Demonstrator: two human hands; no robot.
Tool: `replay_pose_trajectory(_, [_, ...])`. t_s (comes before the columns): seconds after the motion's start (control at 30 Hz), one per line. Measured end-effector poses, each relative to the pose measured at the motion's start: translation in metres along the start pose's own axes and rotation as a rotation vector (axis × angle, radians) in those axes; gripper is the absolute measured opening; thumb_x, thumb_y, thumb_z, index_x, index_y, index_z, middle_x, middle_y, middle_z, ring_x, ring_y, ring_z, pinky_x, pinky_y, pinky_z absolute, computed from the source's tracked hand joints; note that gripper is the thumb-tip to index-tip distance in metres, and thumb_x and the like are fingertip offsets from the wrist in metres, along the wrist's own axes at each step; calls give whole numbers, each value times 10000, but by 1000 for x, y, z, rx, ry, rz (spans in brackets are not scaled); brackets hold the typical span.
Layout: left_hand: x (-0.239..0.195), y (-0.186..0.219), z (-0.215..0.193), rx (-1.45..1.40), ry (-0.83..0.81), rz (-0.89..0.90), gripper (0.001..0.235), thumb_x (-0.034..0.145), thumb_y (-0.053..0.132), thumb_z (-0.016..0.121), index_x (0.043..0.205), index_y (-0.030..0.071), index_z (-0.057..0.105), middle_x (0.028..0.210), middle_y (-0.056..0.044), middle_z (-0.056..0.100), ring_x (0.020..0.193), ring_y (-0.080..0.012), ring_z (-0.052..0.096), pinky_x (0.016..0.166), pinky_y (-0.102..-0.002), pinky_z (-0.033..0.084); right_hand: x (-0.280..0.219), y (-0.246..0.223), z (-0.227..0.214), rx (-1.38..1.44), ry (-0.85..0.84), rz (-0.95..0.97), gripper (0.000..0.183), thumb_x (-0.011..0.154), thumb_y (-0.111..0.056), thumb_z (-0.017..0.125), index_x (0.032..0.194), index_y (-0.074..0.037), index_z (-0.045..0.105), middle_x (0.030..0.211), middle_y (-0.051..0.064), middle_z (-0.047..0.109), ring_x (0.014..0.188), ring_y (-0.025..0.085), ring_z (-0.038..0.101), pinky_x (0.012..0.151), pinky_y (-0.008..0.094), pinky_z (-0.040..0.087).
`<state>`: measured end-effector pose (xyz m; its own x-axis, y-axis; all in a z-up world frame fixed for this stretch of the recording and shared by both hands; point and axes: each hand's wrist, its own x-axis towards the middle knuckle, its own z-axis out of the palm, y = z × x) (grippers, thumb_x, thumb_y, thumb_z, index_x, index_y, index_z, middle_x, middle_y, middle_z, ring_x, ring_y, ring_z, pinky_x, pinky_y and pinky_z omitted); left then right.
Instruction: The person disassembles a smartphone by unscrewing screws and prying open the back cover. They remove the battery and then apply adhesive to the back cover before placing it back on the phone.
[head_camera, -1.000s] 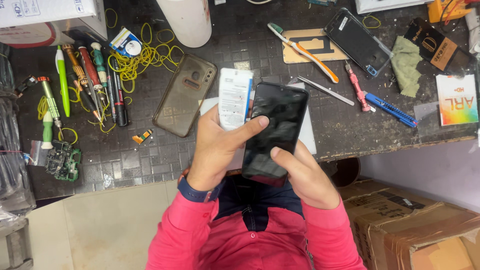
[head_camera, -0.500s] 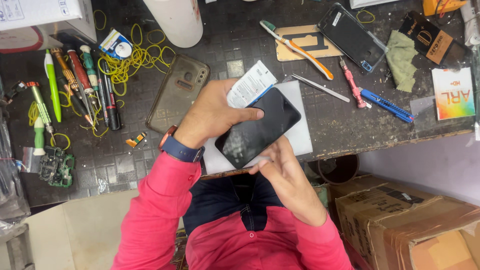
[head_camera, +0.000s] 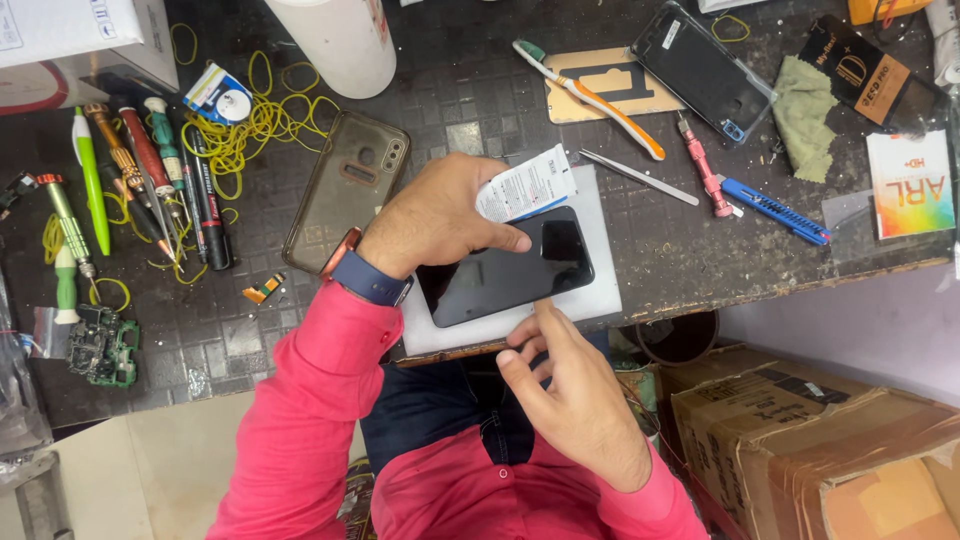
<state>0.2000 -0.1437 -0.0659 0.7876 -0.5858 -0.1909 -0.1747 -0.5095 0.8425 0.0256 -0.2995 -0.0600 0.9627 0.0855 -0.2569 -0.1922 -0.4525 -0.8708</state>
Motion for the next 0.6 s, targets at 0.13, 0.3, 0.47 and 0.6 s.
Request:
replay_pose_trajectory(0.13, [-2, -2, 2, 27, 30, -21, 440, 670, 251, 921, 1029, 62, 751, 864, -86, 785, 776, -182, 734, 745, -343, 559, -1, -3, 0, -190, 71, -17, 584, 909, -252, 666, 1397, 18, 493, 945, 88, 694, 791, 201, 711, 666, 326, 585])
replay_pose_trajectory(0.3, [-5, -2, 1, 55, 69, -9, 432, 656, 260, 924, 999, 61, 751, 841, -119, 768, 757, -241, 739, 729, -363, 560, -1, 1, 4, -356, 112, -59, 681, 899, -285, 683, 1444, 51, 450, 909, 86, 684, 800, 222, 694, 661, 347, 568])
replay_pose_trajectory(0.47, [-14, 12, 2, 134, 148, 14, 388, 682, 268, 903, 990, 80, 759, 816, -158, 740, 758, -343, 718, 691, -414, 552, -2, 4, 7, -437, 108, -47, 705, 895, -299, 687, 1445, 67, 439, 920, 96, 686, 835, 242, 686, 675, 370, 560])
replay_pose_trajectory(0.6, [-22, 23, 5, 231, 198, -46, 366, 705, 282, 885, 1005, 118, 756, 794, -140, 743, 784, -356, 717, 694, -454, 545, -5, 6, 5, -339, 90, -69, 719, 906, -292, 672, 1473, 67, 411, 988, 107, 699, 872, 231, 706, 713, 343, 581])
